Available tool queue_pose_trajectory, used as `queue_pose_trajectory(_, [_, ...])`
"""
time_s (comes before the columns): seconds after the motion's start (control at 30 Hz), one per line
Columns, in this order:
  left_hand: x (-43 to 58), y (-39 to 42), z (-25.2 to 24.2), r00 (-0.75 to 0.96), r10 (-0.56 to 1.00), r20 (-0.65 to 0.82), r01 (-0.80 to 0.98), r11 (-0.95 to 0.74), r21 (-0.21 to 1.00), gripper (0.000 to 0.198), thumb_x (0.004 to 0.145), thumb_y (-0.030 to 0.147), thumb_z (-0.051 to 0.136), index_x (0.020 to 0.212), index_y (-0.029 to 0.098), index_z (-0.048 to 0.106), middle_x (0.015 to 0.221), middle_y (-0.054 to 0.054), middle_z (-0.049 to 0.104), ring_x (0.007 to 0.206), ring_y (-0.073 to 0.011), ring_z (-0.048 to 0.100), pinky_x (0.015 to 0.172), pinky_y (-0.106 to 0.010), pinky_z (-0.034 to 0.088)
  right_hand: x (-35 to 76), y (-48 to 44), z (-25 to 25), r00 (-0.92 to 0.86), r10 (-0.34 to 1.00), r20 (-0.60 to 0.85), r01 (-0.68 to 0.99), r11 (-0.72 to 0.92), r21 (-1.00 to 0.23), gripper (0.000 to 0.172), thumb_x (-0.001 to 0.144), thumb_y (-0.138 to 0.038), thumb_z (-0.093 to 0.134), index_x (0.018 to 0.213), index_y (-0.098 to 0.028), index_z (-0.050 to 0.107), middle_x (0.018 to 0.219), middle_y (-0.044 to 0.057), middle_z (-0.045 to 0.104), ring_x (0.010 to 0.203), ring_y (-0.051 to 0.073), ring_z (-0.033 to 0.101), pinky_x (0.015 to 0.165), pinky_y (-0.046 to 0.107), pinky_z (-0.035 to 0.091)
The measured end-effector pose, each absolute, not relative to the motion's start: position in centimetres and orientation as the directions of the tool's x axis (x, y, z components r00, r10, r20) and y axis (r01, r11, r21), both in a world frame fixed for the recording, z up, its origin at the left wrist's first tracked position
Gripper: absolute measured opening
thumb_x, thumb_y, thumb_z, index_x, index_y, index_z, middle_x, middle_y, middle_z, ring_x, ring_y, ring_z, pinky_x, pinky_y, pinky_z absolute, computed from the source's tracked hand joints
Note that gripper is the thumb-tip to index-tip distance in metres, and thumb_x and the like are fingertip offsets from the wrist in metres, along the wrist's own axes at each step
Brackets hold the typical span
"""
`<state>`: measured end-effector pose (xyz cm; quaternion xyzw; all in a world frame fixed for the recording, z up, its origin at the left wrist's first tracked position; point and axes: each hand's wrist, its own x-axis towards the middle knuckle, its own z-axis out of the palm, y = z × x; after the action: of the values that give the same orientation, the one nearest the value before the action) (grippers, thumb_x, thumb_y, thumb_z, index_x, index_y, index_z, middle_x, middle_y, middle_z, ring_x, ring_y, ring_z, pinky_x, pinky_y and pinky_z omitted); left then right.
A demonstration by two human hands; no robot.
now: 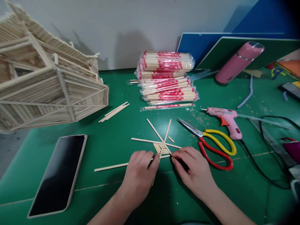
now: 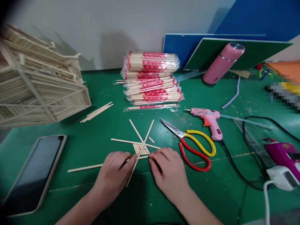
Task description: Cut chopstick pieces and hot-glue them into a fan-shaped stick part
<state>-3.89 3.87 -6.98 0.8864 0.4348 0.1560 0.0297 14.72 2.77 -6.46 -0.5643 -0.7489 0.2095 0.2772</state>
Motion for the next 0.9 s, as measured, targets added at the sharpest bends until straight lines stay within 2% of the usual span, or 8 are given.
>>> queue_pose_trajectory(0.2, [-4.1,4.16,-6.68,0.611,0.745,0.267,0.694,-0.667,0.273,0.026,0.086,0.014,0.031,0.094,0.012,0.056,0.077,-0.005,0.057,0.072,-0.0173,0.047,0.068,-0.033,0.035,14.7,2.72,-6.44,-0.201,0.961,0.188,0.717,0.275,-0.64,0.012,0.078,-0.019,0.051,0.086,-0.019,0.06,0.079,0.003,0.059,0.073,0.015,0.052,0.065,0.029,0.041])
queue_pose_trajectory(0.6, [-3.67,4.42,-6.4,0.588,0.748,0.307,0.742,-0.65,0.163,0.027,0.087,0.016,0.033,0.089,0.016,0.06,0.073,-0.003,0.058,0.07,-0.0166,0.048,0.067,-0.033,0.033,14.76,2.62,-6.49,-0.199,0.964,0.178,0.725,0.267,-0.635,0.013,0.078,-0.019,0.05,0.086,-0.019,0.061,0.079,0.003,0.059,0.074,0.015,0.053,0.066,0.029,0.041])
queue_pose_trajectory(0.9, [-3.57,4.4,-6.38,0.563,0.757,0.332,0.752,-0.636,0.175,0.026,0.085,0.015,0.035,0.089,0.016,0.061,0.074,-0.003,0.059,0.072,-0.0174,0.05,0.069,-0.033,0.033,14.8,2.72,-6.38,-0.179,0.969,0.171,0.758,0.247,-0.604,0.012,0.078,-0.019,0.052,0.084,-0.021,0.062,0.077,0.002,0.06,0.072,0.015,0.053,0.065,0.029,0.037])
